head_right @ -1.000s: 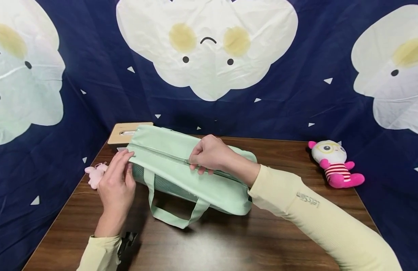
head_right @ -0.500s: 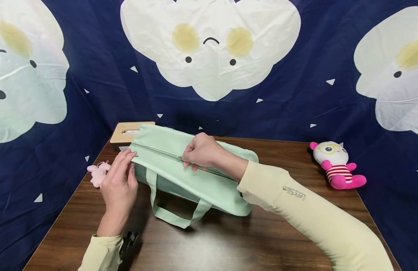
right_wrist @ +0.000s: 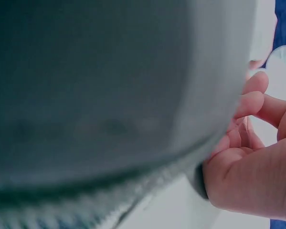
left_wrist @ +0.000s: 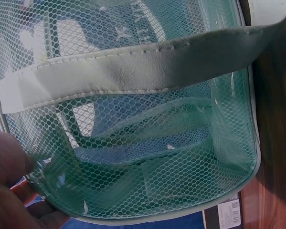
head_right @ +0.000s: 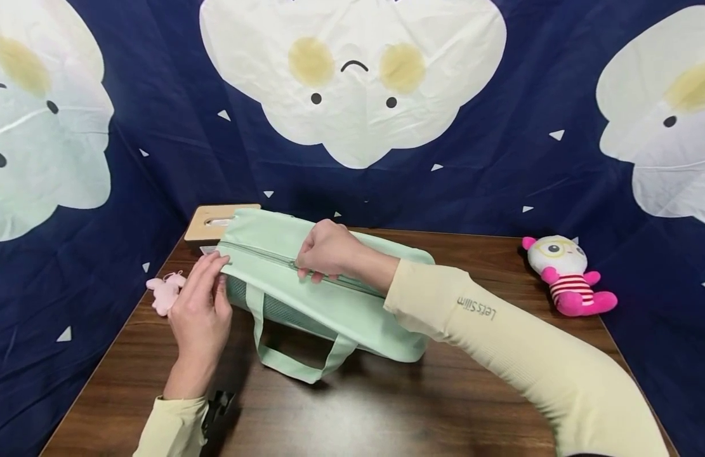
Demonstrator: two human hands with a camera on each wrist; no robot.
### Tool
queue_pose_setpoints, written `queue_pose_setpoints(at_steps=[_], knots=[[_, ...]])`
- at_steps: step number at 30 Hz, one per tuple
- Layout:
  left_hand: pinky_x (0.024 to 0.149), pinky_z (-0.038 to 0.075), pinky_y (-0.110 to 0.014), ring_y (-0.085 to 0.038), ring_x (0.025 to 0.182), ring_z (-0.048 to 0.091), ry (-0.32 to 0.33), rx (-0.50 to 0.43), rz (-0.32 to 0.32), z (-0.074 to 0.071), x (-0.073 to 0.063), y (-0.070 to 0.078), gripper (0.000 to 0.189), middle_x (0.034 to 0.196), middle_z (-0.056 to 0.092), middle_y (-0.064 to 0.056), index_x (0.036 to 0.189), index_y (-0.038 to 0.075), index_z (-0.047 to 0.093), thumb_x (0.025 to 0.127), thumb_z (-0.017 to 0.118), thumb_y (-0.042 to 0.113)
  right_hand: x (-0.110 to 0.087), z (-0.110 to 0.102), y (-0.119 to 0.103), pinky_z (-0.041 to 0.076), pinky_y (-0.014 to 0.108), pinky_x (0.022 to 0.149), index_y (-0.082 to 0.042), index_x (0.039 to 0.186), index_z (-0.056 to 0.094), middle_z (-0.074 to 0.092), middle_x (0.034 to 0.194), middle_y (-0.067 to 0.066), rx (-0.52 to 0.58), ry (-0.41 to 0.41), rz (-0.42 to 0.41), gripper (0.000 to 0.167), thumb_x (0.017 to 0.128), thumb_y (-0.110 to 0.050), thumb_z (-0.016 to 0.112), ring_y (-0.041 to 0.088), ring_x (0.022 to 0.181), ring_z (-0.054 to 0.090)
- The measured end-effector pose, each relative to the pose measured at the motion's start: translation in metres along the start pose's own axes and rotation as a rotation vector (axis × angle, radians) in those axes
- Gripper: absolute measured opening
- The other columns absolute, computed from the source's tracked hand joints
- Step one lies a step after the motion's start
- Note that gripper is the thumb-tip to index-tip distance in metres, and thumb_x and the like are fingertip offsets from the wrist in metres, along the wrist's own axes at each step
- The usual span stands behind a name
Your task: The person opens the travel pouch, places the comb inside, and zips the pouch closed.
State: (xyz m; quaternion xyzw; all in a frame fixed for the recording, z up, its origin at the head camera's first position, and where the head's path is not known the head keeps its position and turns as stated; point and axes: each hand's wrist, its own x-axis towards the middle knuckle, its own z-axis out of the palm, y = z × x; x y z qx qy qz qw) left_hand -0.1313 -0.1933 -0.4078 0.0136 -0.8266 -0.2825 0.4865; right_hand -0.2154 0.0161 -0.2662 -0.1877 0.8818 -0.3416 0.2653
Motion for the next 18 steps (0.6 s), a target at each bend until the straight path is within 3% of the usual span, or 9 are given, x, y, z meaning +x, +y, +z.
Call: queue_pose_setpoints(at_steps=[10,18], knots=[[0.092,0.054,-0.059,-0.033,0.124,0.066,0.001,-0.003,-0.009,-0.001,-0.002,-0.001,0.023,0.126,0.073,-0.009,0.115,0.008,0.076,0.095,0.068,0.0,0.008,0.0,-0.009,0.047,0.024,0.052,-0.006,0.096,0.081,0.077,0.079,-0.002,-0.02,-0.031,-0.016,0.017,0.098,-0.011,0.064,0.011,0.06,0.067],[0.094,0.054,-0.058,-0.036,0.123,0.066,-0.003,-0.014,-0.007,-0.001,-0.002,-0.002,0.022,0.126,0.073,-0.01,0.115,0.007,0.076,0.095,0.068,0.001,0.015,0.001,-0.019,0.047,0.024,0.055,0.002,0.101,0.077,0.072,0.075,-0.001,0.132,-0.083,0.026,0.018,0.099,-0.005,0.061,0.011,0.064,0.065]])
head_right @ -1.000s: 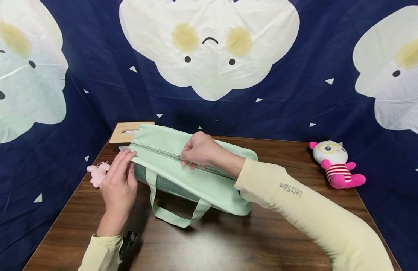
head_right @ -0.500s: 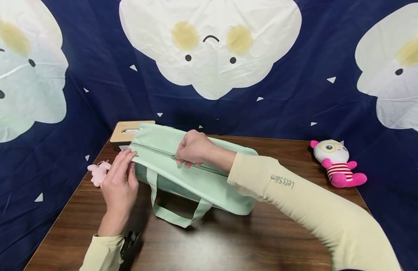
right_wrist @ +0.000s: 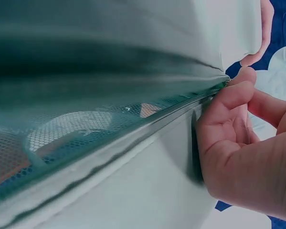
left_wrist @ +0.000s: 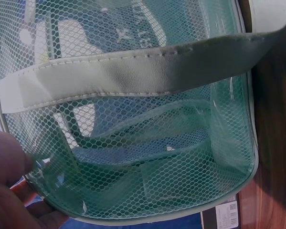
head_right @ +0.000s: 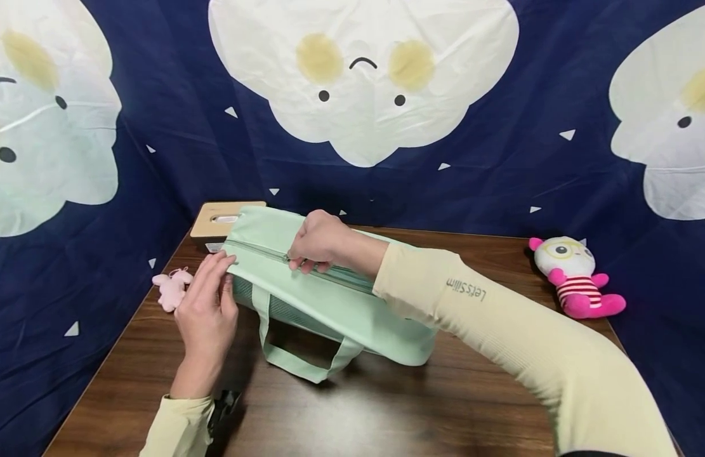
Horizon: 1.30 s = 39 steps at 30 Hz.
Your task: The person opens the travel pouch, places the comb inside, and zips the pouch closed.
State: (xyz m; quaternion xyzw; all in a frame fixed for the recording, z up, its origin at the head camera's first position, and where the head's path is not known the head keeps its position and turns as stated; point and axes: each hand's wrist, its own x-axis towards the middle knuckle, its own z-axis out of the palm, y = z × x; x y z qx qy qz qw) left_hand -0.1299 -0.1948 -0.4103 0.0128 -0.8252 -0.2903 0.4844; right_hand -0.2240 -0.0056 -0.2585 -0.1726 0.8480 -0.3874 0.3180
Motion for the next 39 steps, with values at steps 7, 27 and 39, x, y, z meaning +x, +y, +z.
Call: queue_pose_setpoints(at_steps=[7,27,39], knots=[[0.092,0.054,-0.058,-0.034,0.124,0.066,0.0,0.001,-0.001,-0.001,0.0,0.0,0.024,0.127,0.073,-0.01,0.115,0.007,0.076,0.094,0.068,0.0,0.009,0.003,-0.008,0.045,0.023,0.054,0.004,0.104,0.075,0.071,0.073,-0.002,0.048,-0.016,0.011,0.019,0.099,-0.004,0.059,0.01,0.063,0.064],[0.095,0.054,-0.058,-0.034,0.125,0.065,-0.01,-0.007,-0.002,0.0,0.0,0.002,0.021,0.127,0.073,-0.01,0.115,0.007,0.076,0.096,0.067,0.002,0.032,0.004,-0.025,0.038,0.023,0.051,0.003,0.11,0.075,0.07,0.072,-0.003,0.04,-0.02,0.053,0.02,0.102,-0.006,0.059,0.01,0.062,0.062],[0.097,0.053,-0.056,-0.035,0.125,0.065,-0.018,-0.013,0.0,-0.002,-0.002,0.002,0.023,0.126,0.073,-0.01,0.116,0.008,0.076,0.096,0.067,0.0,0.054,0.019,-0.035,0.035,0.023,0.049,0.003,0.108,0.075,0.07,0.072,0.0,0.097,-0.004,0.039,0.018,0.102,-0.006,0.06,0.01,0.055,0.06]])
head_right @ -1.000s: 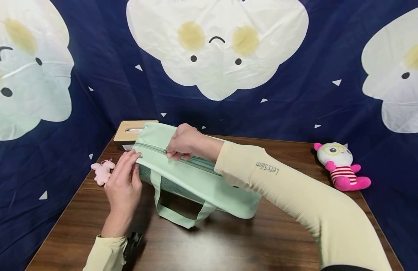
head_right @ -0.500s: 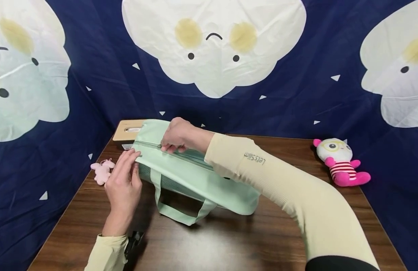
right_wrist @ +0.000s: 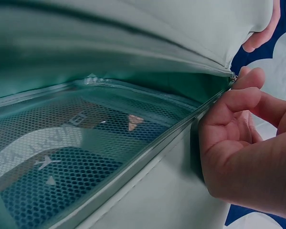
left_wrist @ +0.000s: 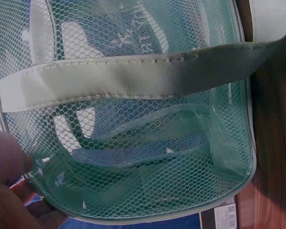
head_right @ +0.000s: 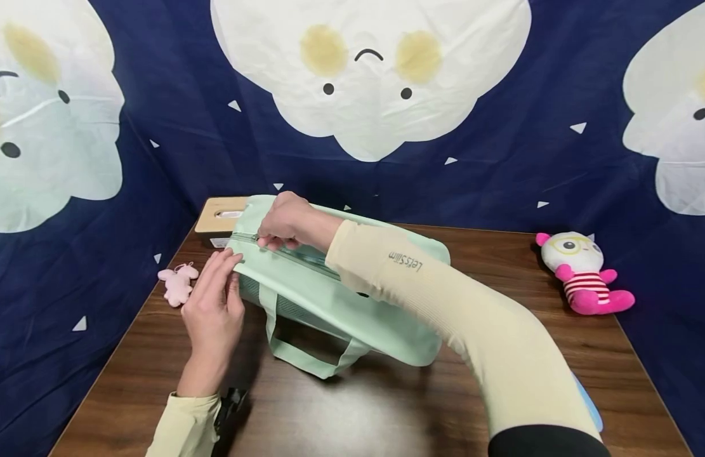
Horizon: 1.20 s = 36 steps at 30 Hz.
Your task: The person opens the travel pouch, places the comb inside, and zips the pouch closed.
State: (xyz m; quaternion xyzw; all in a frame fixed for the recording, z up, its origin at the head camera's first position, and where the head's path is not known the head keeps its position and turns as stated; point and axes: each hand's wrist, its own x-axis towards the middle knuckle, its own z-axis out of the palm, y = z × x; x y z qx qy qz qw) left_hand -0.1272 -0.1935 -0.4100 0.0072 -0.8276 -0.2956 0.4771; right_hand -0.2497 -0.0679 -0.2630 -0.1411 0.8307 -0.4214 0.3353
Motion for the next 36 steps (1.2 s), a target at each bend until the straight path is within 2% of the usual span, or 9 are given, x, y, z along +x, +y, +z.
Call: queue_pose_setpoints(at_steps=[11,17,22,26,29,33,36], knots=[[0.096,0.054,-0.058,-0.033,0.127,0.065,-0.009,-0.015,0.004,0.004,-0.001,0.005,0.023,0.126,0.073,-0.01,0.116,0.007,0.076,0.096,0.067,0.002,0.008,0.006,-0.003,0.032,0.023,0.047,0.003,0.103,0.076,0.069,0.07,0.0,0.02,0.036,-0.017,0.017,0.1,-0.004,0.061,0.01,0.053,0.058],[0.097,0.053,-0.058,-0.033,0.127,0.064,-0.01,-0.02,-0.001,0.005,-0.003,0.007,0.022,0.127,0.073,-0.01,0.116,0.007,0.076,0.096,0.068,0.002,0.011,0.011,-0.005,0.032,0.023,0.046,0.003,0.096,0.076,0.069,0.071,0.0,-0.016,0.045,-0.049,0.017,0.101,-0.005,0.061,0.009,0.052,0.058],[0.097,0.053,-0.058,-0.033,0.127,0.064,-0.012,-0.02,-0.004,0.005,-0.004,0.007,0.021,0.127,0.073,-0.01,0.116,0.007,0.076,0.097,0.068,0.003,0.013,0.014,-0.005,0.034,0.023,0.046,-0.002,0.093,0.078,0.071,0.073,0.0,-0.065,0.088,-0.039,0.018,0.101,-0.008,0.062,0.009,0.053,0.059],[0.099,0.052,-0.055,-0.033,0.126,0.065,-0.006,-0.018,-0.007,0.004,-0.003,0.005,0.021,0.126,0.073,-0.01,0.116,0.007,0.076,0.097,0.068,0.004,0.012,0.015,-0.004,0.038,0.022,0.047,-0.005,0.097,0.079,0.075,0.079,0.0,-0.11,0.107,-0.022,0.017,0.101,-0.014,0.065,0.009,0.055,0.063],[0.104,0.051,-0.046,-0.033,0.125,0.065,0.002,-0.028,-0.014,0.002,-0.002,0.002,0.021,0.126,0.073,-0.011,0.116,0.007,0.076,0.097,0.067,0.003,0.009,0.013,-0.003,0.042,0.023,0.048,-0.008,0.101,0.08,0.078,0.084,0.0,-0.144,0.118,-0.031,0.018,0.102,-0.02,0.066,0.011,0.06,0.068],[0.109,0.047,-0.035,-0.033,0.125,0.066,0.008,-0.033,-0.019,0.0,0.0,-0.001,0.021,0.125,0.074,-0.011,0.116,0.007,0.076,0.098,0.066,0.005,0.0,0.004,-0.002,0.053,0.027,0.055,-0.011,0.106,0.08,0.079,0.089,0.001,-0.195,0.164,-0.1,0.021,0.102,-0.025,0.065,0.015,0.067,0.073],[0.103,0.051,-0.043,-0.033,0.124,0.066,0.009,-0.017,-0.02,-0.001,0.001,-0.002,0.02,0.125,0.074,-0.01,0.116,0.007,0.076,0.098,0.066,0.006,-0.011,-0.005,-0.002,0.056,0.028,0.063,-0.011,0.107,0.08,0.079,0.09,0.0,-0.273,0.212,-0.233,0.023,0.102,-0.026,0.063,0.012,0.069,0.074]])
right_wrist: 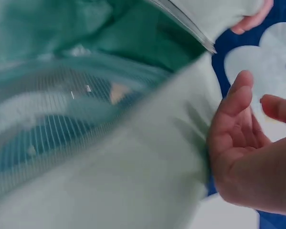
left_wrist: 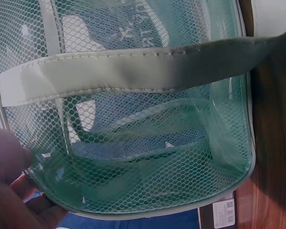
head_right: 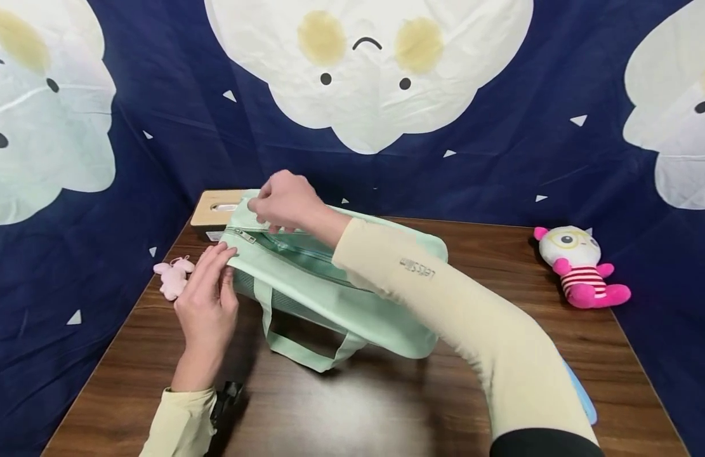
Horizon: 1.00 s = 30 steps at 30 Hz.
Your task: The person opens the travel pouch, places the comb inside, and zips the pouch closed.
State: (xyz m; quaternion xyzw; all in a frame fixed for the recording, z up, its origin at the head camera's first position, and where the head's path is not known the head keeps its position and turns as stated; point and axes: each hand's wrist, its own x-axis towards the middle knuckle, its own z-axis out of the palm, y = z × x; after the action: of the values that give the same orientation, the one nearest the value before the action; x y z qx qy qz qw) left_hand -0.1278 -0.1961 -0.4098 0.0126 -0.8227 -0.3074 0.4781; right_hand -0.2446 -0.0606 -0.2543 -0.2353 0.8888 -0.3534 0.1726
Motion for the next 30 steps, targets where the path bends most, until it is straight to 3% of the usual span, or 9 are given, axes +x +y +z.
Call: queue_pose_setpoints(at_steps=[4,8,12,15,17,20,23,26,30], knots=[[0.095,0.054,-0.056,-0.034,0.123,0.067,0.008,0.018,-0.004,-0.001,0.001,0.0,0.019,0.125,0.074,-0.009,0.115,0.008,0.077,0.099,0.066,0.008,-0.024,-0.016,-0.005,0.053,0.023,0.074,-0.013,0.108,0.08,0.079,0.095,-0.003,-0.117,0.118,-0.236,0.024,0.1,-0.028,0.063,0.005,0.079,0.071],[0.093,0.054,-0.057,-0.034,0.122,0.067,0.014,0.026,-0.012,-0.001,0.002,0.0,0.019,0.124,0.074,-0.009,0.114,0.007,0.077,0.099,0.066,0.008,-0.058,-0.032,0.001,0.053,0.028,0.087,-0.009,0.118,0.077,0.078,0.11,0.0,-0.249,0.323,-0.477,0.031,0.097,-0.029,0.067,0.011,0.095,0.072],[0.094,0.054,-0.057,-0.032,0.123,0.067,0.01,0.025,-0.016,0.001,0.002,0.001,0.019,0.124,0.074,-0.009,0.114,0.007,0.077,0.098,0.066,0.007,-0.093,-0.048,0.035,0.055,0.04,0.094,0.001,0.12,0.074,0.076,0.117,0.011,-0.327,0.585,-0.726,0.036,0.094,-0.023,0.071,0.025,0.105,0.073],[0.094,0.054,-0.057,-0.032,0.124,0.067,0.001,0.021,-0.015,0.002,0.0,0.001,0.02,0.124,0.074,-0.01,0.115,0.008,0.077,0.098,0.066,0.006,-0.117,-0.06,0.073,0.055,0.045,0.092,0.003,0.116,0.075,0.077,0.114,0.015,-0.333,0.769,-0.793,0.036,0.095,-0.026,0.069,0.032,0.104,0.073],[0.093,0.054,-0.058,-0.032,0.124,0.067,-0.001,0.024,-0.01,0.001,0.0,0.001,0.02,0.124,0.074,-0.01,0.115,0.008,0.077,0.098,0.066,0.006,-0.131,-0.066,0.102,0.054,0.042,0.093,0.002,0.116,0.075,0.077,0.114,0.016,-0.341,0.876,-0.749,0.045,0.098,-0.038,0.066,0.034,0.103,0.073],[0.092,0.054,-0.057,-0.031,0.123,0.067,-0.001,0.034,-0.006,0.0,-0.001,0.0,0.02,0.125,0.074,-0.009,0.115,0.008,0.076,0.098,0.067,0.006,-0.152,-0.069,0.149,0.048,0.033,0.102,0.001,0.12,0.074,0.075,0.118,0.018,-0.335,0.984,-0.615,0.064,0.098,-0.057,0.059,0.04,0.107,0.07],[0.092,0.054,-0.057,-0.032,0.123,0.067,0.0,0.043,-0.002,0.0,-0.002,-0.001,0.02,0.125,0.074,-0.009,0.115,0.008,0.076,0.098,0.067,0.007,-0.174,-0.069,0.198,0.042,0.03,0.112,0.002,0.127,0.07,0.071,0.125,0.024,-0.378,1.017,-0.475,0.08,0.095,-0.069,0.053,0.047,0.113,0.065],[0.092,0.054,-0.057,-0.032,0.123,0.067,-0.006,0.044,0.0,0.0,-0.002,0.0,0.02,0.125,0.074,-0.009,0.116,0.009,0.076,0.098,0.067,0.008,-0.202,-0.067,0.242,0.035,0.035,0.12,0.004,0.138,0.061,0.062,0.137,0.028,-0.411,0.962,-0.339,0.089,0.093,-0.073,0.054,0.051,0.125,0.057],[0.093,0.054,-0.056,-0.03,0.124,0.067,-0.002,0.038,0.005,0.0,-0.001,0.001,0.02,0.125,0.074,-0.008,0.116,0.009,0.076,0.098,0.067,0.008,-0.244,-0.062,0.29,0.021,0.043,0.127,0.005,0.155,0.04,0.042,0.156,0.032,-0.399,0.785,-0.121,0.093,0.089,-0.052,0.074,0.05,0.145,0.038]])
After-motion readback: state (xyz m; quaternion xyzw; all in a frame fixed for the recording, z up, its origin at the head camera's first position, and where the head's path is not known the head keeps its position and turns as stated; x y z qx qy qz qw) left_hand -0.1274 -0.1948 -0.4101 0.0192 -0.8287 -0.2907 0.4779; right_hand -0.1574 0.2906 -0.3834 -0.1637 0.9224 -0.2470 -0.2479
